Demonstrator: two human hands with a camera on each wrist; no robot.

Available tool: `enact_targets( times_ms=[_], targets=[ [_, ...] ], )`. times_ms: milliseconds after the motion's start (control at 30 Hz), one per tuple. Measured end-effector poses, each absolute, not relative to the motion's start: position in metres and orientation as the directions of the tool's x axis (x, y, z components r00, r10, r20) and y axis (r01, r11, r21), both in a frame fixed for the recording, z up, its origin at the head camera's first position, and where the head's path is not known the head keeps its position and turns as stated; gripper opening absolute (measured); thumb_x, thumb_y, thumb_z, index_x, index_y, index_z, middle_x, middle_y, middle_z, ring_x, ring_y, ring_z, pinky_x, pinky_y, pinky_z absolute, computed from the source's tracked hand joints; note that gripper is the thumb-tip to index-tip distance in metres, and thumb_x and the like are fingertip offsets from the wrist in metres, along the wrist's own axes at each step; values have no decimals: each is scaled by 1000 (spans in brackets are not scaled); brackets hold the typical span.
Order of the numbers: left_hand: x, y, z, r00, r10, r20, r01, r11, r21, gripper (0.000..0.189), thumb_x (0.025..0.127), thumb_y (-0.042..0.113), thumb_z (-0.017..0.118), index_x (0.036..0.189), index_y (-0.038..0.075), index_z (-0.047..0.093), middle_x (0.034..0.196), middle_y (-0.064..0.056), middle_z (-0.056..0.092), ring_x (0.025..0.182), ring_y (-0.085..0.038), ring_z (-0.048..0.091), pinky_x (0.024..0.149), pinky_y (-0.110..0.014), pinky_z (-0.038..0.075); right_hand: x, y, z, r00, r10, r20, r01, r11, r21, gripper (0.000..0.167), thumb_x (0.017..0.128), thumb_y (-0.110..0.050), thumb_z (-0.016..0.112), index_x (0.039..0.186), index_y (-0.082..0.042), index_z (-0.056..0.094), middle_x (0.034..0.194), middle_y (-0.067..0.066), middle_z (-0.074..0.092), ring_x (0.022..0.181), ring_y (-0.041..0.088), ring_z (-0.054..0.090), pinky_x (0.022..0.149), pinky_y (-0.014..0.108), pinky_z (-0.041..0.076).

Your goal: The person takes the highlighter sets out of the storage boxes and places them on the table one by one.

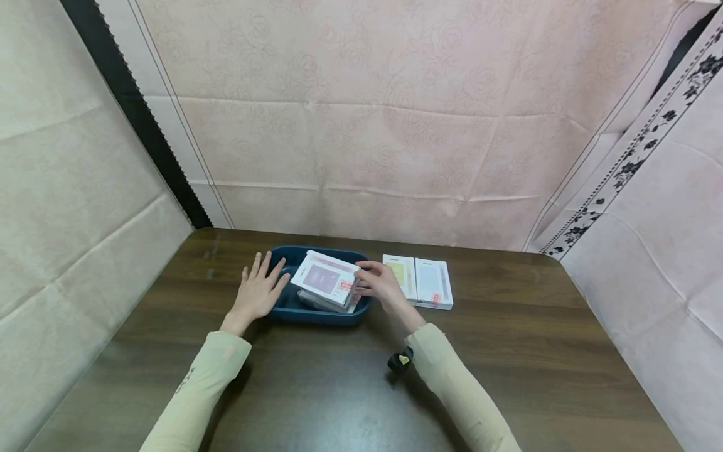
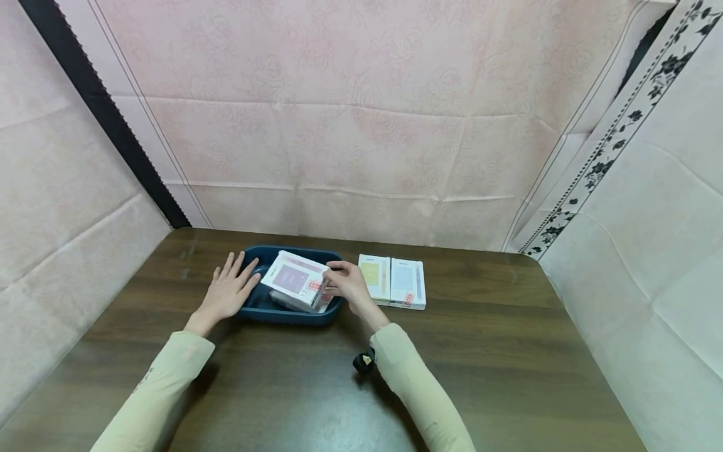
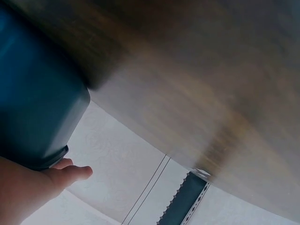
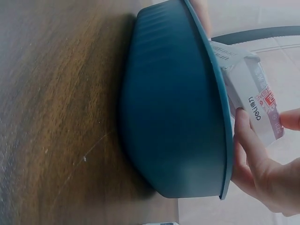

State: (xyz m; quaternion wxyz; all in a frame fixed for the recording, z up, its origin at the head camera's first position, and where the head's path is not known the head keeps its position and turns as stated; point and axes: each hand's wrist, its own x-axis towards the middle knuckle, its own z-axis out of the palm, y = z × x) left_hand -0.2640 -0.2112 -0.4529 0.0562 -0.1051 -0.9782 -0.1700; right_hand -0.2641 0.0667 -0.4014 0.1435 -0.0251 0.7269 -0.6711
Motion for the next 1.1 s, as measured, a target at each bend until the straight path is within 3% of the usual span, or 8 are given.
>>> enact_targets(
  times_ms=[333, 1100],
  targets=[
    [-265, -211, -454, -970, 199, 140, 234, 922, 307, 58, 95, 46, 25, 142, 11, 21, 149, -21, 5, 137, -40, -4, 106, -59, 3, -264, 74, -408, -962, -205, -178, 171, 51, -984, 36, 87, -16, 56, 121, -5, 51, 112, 19, 55, 79, 14, 63, 76, 31, 52],
    [-263, -211, -452, -971, 193, 141, 229, 918, 324, 57, 95, 45, 29, 142, 13, 23, 149, -21, 6, 137, -39, -3, 104, -63, 5, -245, 96, -409, -938, -288, -191, 216, -59, -975, 37, 88, -10, 46, 123, 0, 39, 112, 19, 51, 80, 14, 62, 76, 32, 53]
  ],
)
